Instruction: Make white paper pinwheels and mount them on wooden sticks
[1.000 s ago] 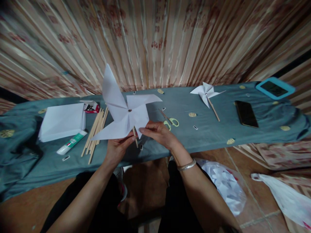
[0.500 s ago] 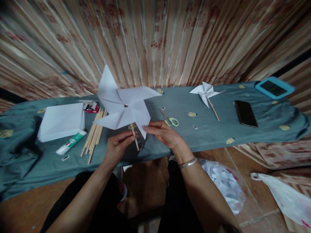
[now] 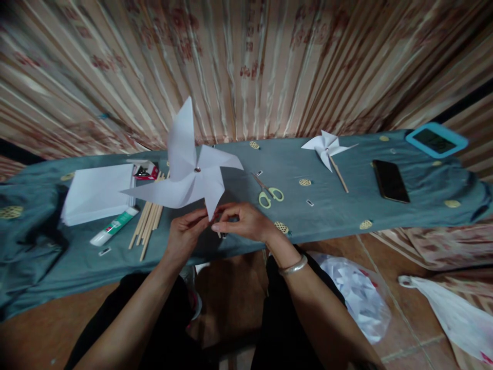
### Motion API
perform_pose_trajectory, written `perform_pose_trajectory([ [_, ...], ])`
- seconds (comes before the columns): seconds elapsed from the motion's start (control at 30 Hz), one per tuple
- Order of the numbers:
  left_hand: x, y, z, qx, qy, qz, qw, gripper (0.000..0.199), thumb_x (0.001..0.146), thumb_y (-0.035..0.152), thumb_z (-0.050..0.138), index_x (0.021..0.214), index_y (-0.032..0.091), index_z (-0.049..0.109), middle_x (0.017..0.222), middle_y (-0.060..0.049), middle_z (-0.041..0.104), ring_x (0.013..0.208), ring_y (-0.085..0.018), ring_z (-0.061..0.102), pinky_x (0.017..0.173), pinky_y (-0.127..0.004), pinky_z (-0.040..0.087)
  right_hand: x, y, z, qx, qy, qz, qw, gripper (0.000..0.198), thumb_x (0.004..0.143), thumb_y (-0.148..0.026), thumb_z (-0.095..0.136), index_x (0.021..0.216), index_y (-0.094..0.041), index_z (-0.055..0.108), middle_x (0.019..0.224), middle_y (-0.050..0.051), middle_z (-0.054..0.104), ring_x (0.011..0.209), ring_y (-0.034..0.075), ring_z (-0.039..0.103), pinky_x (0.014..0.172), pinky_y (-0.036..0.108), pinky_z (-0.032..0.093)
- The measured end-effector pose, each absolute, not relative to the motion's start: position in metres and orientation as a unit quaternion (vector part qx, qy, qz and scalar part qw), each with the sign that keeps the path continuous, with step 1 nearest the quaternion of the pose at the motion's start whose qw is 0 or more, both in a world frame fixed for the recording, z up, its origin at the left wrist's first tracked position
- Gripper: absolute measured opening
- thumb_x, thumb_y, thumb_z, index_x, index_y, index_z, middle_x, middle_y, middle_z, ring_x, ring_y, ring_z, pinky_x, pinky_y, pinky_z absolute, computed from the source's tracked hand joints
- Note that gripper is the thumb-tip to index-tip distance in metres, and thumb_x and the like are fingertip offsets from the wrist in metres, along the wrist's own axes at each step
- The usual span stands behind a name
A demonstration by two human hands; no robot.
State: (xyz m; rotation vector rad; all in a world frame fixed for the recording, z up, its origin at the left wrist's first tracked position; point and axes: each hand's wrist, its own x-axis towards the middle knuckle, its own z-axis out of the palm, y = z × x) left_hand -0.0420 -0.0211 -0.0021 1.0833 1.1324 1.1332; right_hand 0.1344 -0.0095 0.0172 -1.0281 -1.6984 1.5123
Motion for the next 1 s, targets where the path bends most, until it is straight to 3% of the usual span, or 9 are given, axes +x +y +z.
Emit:
perform_pose_trajectory([
  [0.27,-0.037,-0.021,0.003,0.414,0.475,0.495,0.599,0.030,0.058,0.038,0.084,0.080,0.019,0.079,0.078,-0.005,0.078,0.080,-0.023,0.071,0.083,-0.036,0.055,0.127,-0.017,0.002,-0.438,-0.558,0.624,0.329,0.033,0.063,-0.041,0.083,0.078,-0.018,0.065,0.065,-0.003,0.066,0.061,0.011,0.061,0.059,0.024,0.047],
  [0.6,-0.034,-0.015,-0.005,0.383,0.475,0.501,0.614,0.039,0.058,0.035,0.085,0.090,0.016,0.077,0.087,-0.006,0.078,0.084,-0.022,0.071,0.086,-0.037,0.054,0.127,-0.015,0.001,-0.448,-0.571,0.603,0.331,0.029,0.070,-0.042,0.078,0.072,-0.018,0.063,0.060,-0.003,0.063,0.056,0.010,0.057,0.055,0.022,0.043],
  [0.73,-0.035,-0.015,-0.003,0.385,0.468,0.505,0.615,0.044,0.060,0.034,0.084,0.099,0.016,0.075,0.091,-0.006,0.077,0.090,-0.021,0.070,0.091,-0.036,0.052,0.139,-0.010,0.005,-0.480,-0.570,0.573,0.341,0.035,0.067,-0.049,0.078,0.071,-0.018,0.063,0.061,-0.002,0.064,0.055,0.011,0.056,0.055,0.024,0.044],
  [1.0,-0.039,-0.015,0.000,0.364,0.468,0.505,0.627,0.041,0.057,0.033,0.086,0.093,0.018,0.076,0.087,-0.005,0.077,0.087,-0.019,0.070,0.089,-0.035,0.052,0.206,0.006,0.028,-0.576,-0.563,0.480,0.347,0.042,0.059,-0.056,0.081,0.067,-0.017,0.064,0.057,-0.002,0.061,0.052,0.010,0.052,0.052,0.024,0.041],
])
